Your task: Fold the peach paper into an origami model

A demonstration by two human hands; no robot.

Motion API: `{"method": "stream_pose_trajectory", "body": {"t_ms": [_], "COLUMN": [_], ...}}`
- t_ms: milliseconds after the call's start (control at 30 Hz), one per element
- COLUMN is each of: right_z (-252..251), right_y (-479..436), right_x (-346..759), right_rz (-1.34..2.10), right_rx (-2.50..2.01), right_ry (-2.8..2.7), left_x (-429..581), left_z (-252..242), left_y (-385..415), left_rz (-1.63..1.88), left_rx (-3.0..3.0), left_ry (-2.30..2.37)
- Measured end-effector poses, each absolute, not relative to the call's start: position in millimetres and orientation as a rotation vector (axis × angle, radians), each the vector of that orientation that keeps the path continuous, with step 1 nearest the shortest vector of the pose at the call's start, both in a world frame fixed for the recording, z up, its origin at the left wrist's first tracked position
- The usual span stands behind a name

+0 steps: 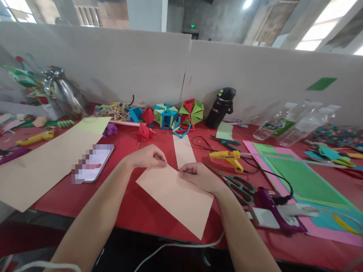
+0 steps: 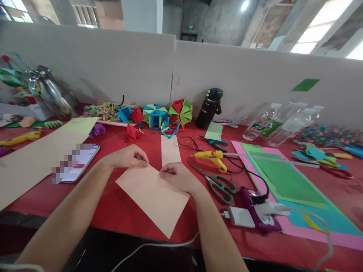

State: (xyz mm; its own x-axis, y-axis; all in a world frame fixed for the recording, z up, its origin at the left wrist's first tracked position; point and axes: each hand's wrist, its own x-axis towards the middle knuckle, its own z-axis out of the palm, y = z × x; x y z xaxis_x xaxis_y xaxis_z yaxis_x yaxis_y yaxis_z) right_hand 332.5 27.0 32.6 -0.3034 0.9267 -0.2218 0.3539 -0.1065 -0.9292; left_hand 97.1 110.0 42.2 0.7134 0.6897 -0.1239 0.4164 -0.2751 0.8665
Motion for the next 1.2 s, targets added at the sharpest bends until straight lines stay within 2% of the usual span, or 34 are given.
{"method": "stream_pose_trajectory", "body": {"t_ms": [200,433,667,900,1200], "right_z": [41.1,54.8,77.8,72.6,72.8], "right_y": [24.9,29.9,20.7,-4.8,-12.7], "right_x": [341.1,367.4,376.5,365.5,387.2], "right_rz": [1.386,1.299,0.951,0.668,0.554], "right_rx": [-1.392,-1.477,-1.522,-1.523,-1.530], "right_ry": [-1.681,-1.849,-2.164,-2.186,-2.160], "left_x": [66.3,68.2,94.3,146.2,127.6], "left_z": [45.7,53.0,45.7,53.2,54.7], "left_y": [124.1,119.2,103.5,68.2,78.1], "left_rz": [0.506,0.523,0.169,0.458,0.436], "left_rx": [1.923,1.878,2.111,2.257,2.267], "left_ry": [1.048,1.014,0.786,0.648,0.740]}}
